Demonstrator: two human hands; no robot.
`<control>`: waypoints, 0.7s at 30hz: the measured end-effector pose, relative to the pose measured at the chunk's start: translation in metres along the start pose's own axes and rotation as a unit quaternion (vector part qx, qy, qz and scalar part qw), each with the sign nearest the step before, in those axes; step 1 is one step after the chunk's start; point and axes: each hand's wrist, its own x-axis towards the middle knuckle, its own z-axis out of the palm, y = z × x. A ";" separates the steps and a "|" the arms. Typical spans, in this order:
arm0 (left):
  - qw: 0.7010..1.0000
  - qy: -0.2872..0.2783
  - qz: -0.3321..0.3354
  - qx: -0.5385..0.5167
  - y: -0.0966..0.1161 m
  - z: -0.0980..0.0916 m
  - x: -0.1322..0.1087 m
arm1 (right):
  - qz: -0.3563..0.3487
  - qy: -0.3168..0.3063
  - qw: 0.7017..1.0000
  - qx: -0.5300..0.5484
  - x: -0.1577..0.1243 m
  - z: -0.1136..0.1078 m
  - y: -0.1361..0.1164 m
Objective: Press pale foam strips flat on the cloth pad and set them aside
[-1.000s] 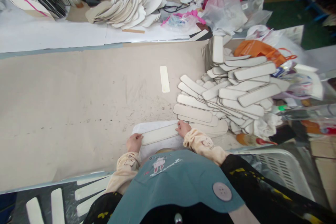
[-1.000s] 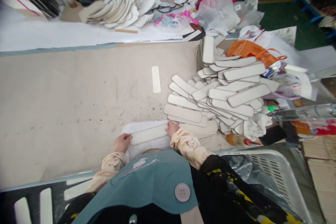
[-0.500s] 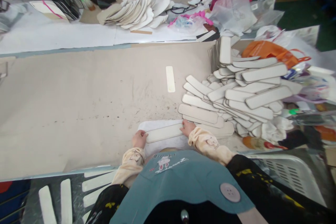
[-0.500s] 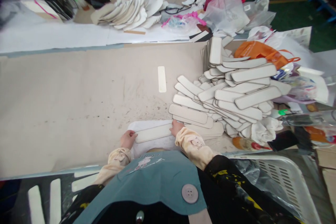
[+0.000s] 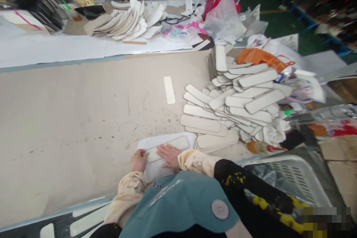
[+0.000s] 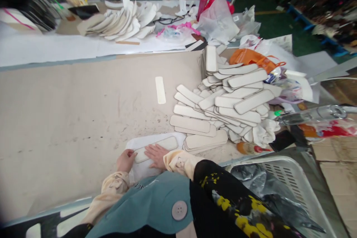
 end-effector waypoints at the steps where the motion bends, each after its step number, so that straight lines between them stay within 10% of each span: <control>1: 1.000 0.002 0.002 0.001 0.000 0.000 0.000 | 0.000 0.006 1.000 -0.002 -0.002 0.002 0.002; 9: 1.000 0.023 0.018 -0.007 0.000 0.010 -0.001 | 0.183 0.014 0.981 -0.067 -0.058 -0.007 0.052; 16: 0.992 0.123 0.032 0.003 -0.004 0.007 -0.024 | 0.177 0.017 0.981 -0.074 -0.063 -0.006 0.054; 21: 0.940 0.092 0.321 0.072 0.020 0.036 -0.054 | 0.175 0.016 0.979 -0.106 -0.064 0.001 0.056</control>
